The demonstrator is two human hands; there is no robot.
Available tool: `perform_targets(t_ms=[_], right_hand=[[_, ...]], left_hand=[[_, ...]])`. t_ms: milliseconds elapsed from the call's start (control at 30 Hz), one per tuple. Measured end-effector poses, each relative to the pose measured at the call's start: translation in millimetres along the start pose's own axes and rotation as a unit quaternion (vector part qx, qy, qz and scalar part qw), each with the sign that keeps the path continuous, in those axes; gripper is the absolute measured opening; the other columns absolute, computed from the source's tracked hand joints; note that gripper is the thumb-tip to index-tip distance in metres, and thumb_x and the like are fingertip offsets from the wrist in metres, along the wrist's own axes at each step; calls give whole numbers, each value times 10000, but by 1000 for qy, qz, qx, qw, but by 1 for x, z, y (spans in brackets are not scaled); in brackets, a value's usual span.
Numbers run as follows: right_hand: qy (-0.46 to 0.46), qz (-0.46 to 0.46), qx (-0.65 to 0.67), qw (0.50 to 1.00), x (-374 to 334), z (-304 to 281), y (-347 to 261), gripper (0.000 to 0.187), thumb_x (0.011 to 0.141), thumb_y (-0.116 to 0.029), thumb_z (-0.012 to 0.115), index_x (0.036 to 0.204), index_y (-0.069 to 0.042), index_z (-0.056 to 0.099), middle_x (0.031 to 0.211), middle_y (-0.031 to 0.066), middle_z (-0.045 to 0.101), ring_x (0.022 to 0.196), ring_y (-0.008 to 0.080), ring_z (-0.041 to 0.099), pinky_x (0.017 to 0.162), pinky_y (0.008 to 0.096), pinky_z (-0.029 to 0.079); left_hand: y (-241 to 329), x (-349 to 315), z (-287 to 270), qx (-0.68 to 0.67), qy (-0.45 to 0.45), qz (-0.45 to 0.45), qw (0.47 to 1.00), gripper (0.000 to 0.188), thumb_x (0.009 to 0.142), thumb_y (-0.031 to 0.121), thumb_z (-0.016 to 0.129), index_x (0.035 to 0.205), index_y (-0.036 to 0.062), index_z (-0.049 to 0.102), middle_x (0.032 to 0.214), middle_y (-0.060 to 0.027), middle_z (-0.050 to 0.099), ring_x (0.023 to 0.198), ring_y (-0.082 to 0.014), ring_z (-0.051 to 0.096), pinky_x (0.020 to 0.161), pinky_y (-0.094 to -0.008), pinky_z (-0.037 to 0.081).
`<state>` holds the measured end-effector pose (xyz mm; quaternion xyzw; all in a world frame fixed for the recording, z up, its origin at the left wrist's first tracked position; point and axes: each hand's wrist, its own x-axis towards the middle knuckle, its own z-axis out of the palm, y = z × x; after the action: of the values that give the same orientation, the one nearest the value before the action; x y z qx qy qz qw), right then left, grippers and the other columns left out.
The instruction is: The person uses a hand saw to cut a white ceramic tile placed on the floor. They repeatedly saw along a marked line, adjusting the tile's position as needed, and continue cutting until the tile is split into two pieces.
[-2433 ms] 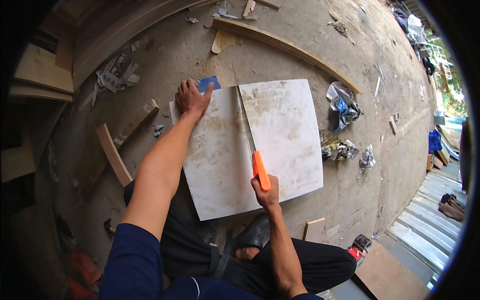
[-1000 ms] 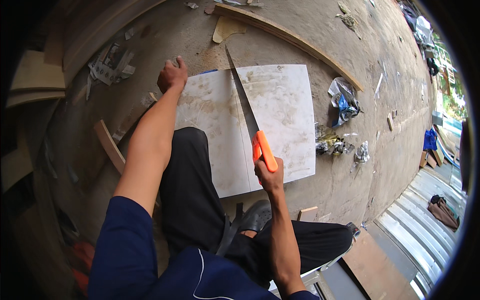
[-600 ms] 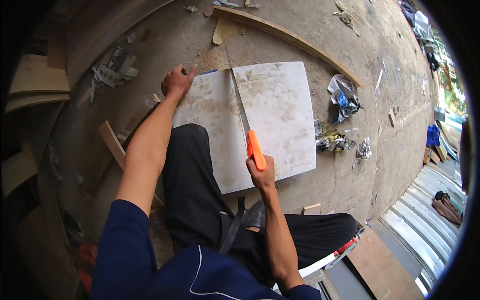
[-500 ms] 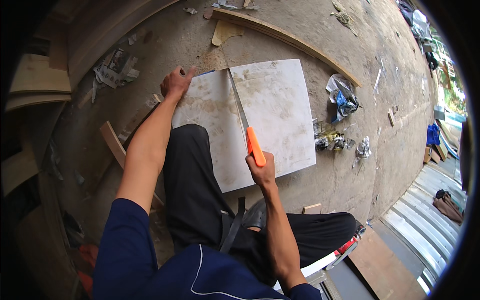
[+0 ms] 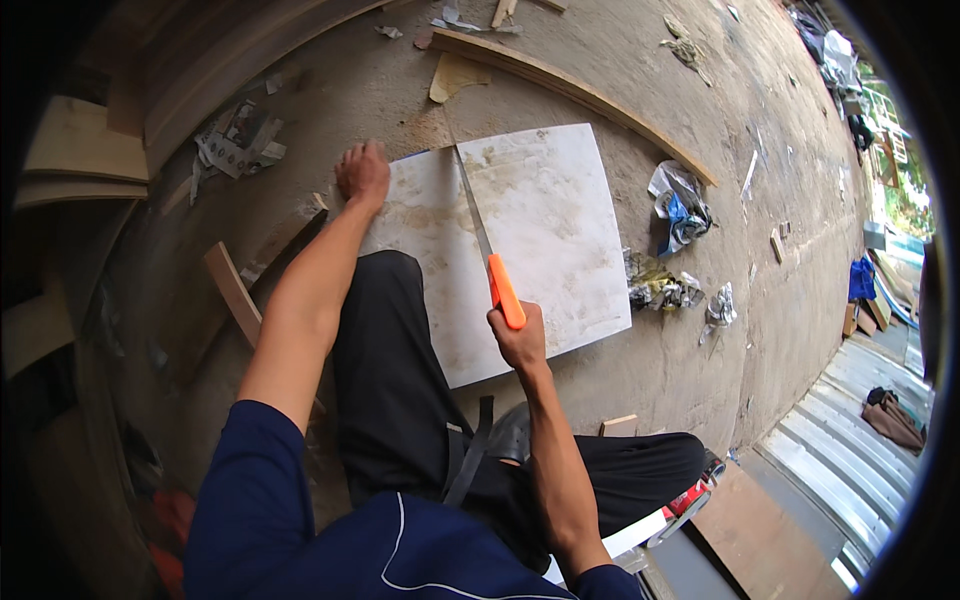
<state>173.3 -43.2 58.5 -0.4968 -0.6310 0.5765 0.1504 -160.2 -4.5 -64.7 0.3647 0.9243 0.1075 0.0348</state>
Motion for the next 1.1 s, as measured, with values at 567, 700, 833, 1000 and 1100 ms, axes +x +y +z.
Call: perform_targets(t_ms=[567,700,833,1000,1100], right_hand=[[-21,-53,-38,998,0,-1,-14,268,752,-104,610,571,27,462,472,76,420,452,128,376,462,325,355],[4,-26,0,1000,2,-5,-5,266,749,-115,610,574,27,469,470,78,415,457,121,380,463,325,355],[19,-22,-13,1000,-3,-13,-4,264,750,-118,603,580,31,467,476,78,415,464,119,385,466,325,354],[7,-14,-9,1000,-4,-5,-8,269,752,-124,601,581,30,462,480,81,416,464,122,387,468,326,355],[4,-18,5,1000,-6,2,-16,275,752,-126,601,576,28,457,480,75,415,464,123,378,468,327,353]], left_hand=[[34,82,30,-30,-388,-111,915,629,824,535,458,1210,59,599,1269,-148,575,1154,-294,545,973,-449,388],[44,99,54,-91,-437,-94,890,585,837,499,500,1203,55,604,1240,-145,591,1116,-281,558,956,-413,408],[53,94,65,-124,-466,-52,875,558,840,475,531,1198,53,607,1232,-141,594,1102,-266,560,949,-411,411],[37,112,76,-80,-509,-27,857,547,821,451,598,1205,60,607,1223,-125,599,1109,-248,556,927,-407,431],[25,116,71,-54,-472,-42,879,586,741,461,667,1167,61,629,1189,-119,620,1097,-239,572,907,-395,448]])
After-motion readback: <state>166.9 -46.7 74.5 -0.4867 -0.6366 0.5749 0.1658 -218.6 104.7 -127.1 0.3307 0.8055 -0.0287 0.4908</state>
